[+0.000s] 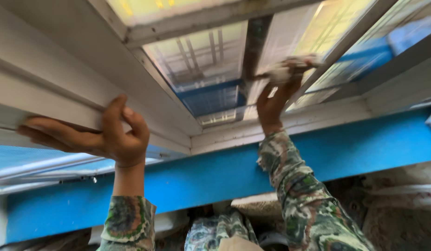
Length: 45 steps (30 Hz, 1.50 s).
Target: The person wipes the interior surface of a multi-pane window using a cloth. They systematically clean the glass panes and the surrounding white frame, moving from the upper sections down to the lower frame.
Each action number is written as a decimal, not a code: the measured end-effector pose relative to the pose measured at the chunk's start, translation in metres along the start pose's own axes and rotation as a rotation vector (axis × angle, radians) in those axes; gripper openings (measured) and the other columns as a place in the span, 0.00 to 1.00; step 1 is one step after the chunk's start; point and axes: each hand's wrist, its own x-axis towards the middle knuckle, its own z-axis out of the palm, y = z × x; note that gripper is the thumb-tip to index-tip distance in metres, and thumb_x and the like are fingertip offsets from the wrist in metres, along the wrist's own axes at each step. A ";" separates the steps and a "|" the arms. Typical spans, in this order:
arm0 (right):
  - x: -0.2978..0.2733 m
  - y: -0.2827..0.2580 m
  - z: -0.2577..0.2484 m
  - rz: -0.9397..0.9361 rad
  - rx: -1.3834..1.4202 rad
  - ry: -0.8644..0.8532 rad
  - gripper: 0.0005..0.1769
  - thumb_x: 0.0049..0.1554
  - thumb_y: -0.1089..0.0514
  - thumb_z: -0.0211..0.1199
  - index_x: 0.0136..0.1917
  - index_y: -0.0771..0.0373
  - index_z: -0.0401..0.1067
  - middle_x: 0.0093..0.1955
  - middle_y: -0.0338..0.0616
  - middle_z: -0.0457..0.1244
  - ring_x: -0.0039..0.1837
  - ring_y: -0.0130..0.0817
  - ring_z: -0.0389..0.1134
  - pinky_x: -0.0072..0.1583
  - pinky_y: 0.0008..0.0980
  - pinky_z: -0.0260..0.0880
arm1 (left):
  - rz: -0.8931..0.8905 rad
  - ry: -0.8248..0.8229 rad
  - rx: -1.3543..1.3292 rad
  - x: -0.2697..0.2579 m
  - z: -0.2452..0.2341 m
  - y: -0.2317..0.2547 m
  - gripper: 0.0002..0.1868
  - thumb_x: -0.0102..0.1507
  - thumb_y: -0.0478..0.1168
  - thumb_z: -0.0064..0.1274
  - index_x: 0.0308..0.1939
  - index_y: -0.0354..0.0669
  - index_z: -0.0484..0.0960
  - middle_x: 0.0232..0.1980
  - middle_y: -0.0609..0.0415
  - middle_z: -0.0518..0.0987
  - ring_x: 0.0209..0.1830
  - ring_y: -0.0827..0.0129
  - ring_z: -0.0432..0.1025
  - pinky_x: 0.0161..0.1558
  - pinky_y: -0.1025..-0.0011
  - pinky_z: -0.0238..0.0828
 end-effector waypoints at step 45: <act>-0.032 -0.203 -0.018 -0.278 0.252 -0.286 0.24 0.61 0.70 0.55 0.70 0.62 0.67 0.69 0.55 0.60 0.73 0.51 0.58 0.72 0.47 0.59 | 0.163 0.241 0.055 0.001 0.017 0.005 0.11 0.74 0.49 0.48 0.53 0.66 0.86 0.86 0.47 0.45 0.87 0.43 0.33 0.84 0.44 0.25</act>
